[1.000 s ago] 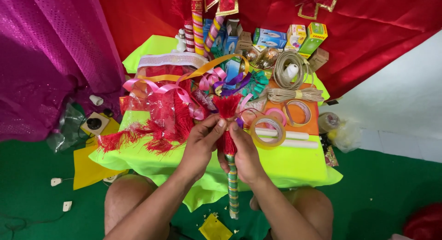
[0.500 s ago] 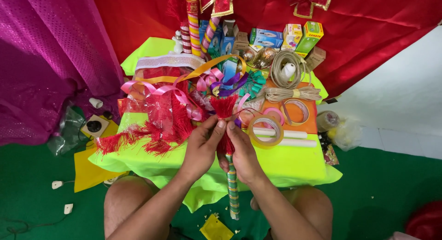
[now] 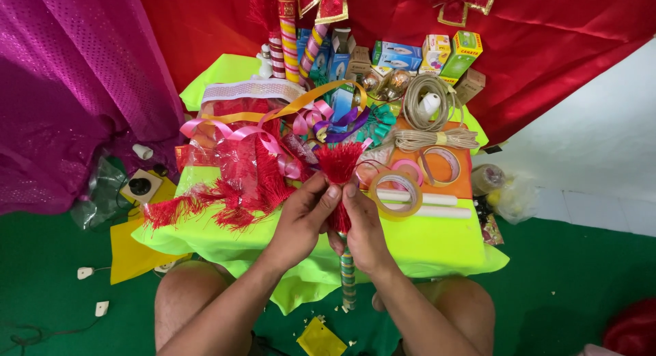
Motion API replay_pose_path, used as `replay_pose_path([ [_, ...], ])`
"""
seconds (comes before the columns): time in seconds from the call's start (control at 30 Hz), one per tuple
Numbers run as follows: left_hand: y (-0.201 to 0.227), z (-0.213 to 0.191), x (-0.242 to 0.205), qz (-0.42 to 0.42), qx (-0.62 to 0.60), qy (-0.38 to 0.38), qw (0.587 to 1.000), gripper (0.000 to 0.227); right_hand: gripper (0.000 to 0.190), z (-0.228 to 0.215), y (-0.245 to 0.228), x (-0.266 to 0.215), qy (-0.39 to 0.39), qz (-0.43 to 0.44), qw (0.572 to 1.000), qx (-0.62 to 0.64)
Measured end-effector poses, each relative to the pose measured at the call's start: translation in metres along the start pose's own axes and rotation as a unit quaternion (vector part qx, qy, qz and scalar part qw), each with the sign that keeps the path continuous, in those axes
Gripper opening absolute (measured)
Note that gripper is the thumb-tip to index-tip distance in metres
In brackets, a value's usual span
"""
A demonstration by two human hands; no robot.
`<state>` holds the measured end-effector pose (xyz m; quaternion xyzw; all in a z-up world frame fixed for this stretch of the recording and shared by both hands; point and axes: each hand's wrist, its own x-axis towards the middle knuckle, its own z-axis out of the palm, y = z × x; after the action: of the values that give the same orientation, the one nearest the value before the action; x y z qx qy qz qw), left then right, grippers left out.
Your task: Decorating a stick with red tassels and colorful ribbons for a handicraft project.
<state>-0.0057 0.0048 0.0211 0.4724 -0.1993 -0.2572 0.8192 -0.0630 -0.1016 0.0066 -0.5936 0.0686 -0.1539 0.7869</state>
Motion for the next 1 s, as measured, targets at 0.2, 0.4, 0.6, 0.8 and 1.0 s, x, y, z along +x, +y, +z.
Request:
replay_pose_path([
  [0.2,-0.049,-0.029,0.004,0.021,0.01,0.011,1.0,0.026,0.051,0.011,-0.016,-0.006,-0.002,-0.017,1.0,-0.002],
  [0.4,-0.037,-0.026,0.002,0.039,0.007,-0.008,0.999,0.024,0.049,0.012,-0.022,-0.005,-0.015,-0.021,1.0,0.009],
  [0.6,0.008,-0.005,-0.003,0.006,-0.044,-0.01,0.999,0.023,0.066,0.003,-0.009,-0.002,-0.034,0.025,0.998,0.042],
  [0.8,0.032,-0.009,0.009,0.019,-0.072,0.145,0.987,0.027,0.067,-0.001,-0.006,0.004,-0.069,0.116,0.991,0.003],
  [1.0,0.044,-0.01,0.013,-0.038,-0.061,0.234,0.97,0.019,0.048,0.004,-0.012,0.007,0.018,0.148,0.987,-0.057],
])
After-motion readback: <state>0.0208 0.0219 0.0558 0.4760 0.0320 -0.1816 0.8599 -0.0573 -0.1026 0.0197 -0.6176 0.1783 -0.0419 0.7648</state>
